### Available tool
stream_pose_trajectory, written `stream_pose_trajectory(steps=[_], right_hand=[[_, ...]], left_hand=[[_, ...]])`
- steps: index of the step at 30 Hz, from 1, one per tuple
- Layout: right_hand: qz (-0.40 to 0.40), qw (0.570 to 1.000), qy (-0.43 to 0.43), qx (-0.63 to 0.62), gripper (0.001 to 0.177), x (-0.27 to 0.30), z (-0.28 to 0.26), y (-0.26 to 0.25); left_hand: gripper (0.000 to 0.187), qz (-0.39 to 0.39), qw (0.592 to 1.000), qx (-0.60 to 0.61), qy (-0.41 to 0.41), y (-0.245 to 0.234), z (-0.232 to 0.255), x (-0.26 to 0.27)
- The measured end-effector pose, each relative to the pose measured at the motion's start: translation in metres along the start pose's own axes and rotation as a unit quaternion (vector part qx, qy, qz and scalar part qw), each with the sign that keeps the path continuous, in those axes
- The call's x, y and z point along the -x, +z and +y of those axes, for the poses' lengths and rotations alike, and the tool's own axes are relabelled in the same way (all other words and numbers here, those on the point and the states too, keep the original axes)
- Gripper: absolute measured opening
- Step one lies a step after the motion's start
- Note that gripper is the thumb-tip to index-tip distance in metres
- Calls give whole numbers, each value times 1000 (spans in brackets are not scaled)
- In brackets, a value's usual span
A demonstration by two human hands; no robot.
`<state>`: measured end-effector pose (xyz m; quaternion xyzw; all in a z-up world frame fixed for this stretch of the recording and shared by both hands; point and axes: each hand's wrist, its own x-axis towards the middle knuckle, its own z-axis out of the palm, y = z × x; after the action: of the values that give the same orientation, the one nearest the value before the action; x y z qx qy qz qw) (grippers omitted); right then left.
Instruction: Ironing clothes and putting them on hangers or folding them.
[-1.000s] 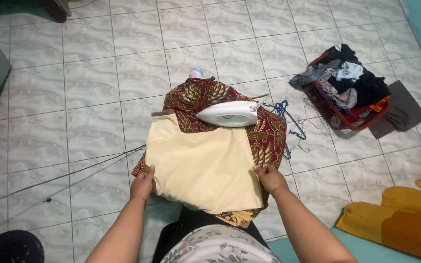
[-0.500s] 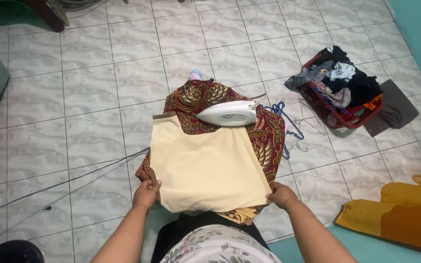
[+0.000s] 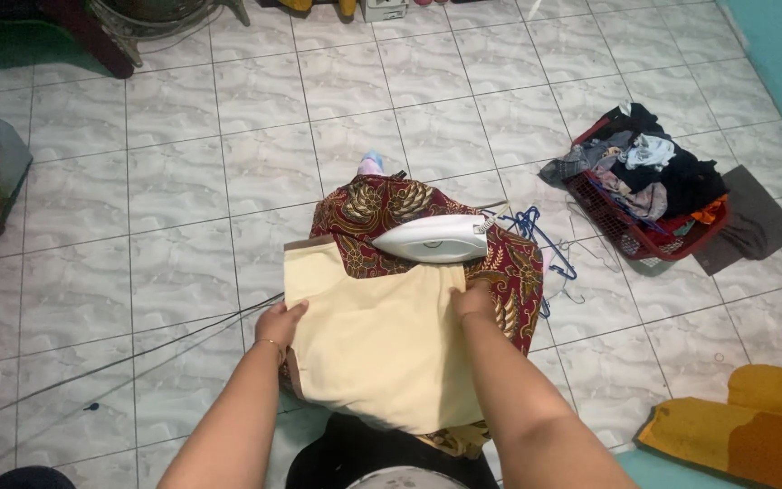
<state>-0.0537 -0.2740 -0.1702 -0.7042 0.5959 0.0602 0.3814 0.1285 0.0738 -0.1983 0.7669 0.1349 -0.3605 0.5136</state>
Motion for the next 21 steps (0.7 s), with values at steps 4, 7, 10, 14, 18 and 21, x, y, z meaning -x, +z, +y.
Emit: stream_pose_trajectory(steps=[4, 7, 10, 14, 18, 21], right_hand=[[-69, 986, -40, -147, 37, 43, 19, -20], [-170, 958, -43, -225, 40, 73, 50, -51], [-207, 914, -23, -349, 52, 131, 70, -91], [-226, 879, -33, -419, 50, 174, 82, -121], [-175, 868, -67, -460, 47, 152, 65, -119], [-95, 890, -78, -438, 49, 69, 79, -77]], left_hand=[[45, -10, 994, 107, 16, -18, 26, 43], [36, -15, 974, 212, 81, -44, 31, 70], [32, -46, 964, 245, 92, -73, 25, 89], [38, -85, 971, 170, 145, -83, 53, 100], [45, -77, 964, 14, 252, -49, 125, 89], [54, -48, 988, -10, 144, -3, 147, 48]])
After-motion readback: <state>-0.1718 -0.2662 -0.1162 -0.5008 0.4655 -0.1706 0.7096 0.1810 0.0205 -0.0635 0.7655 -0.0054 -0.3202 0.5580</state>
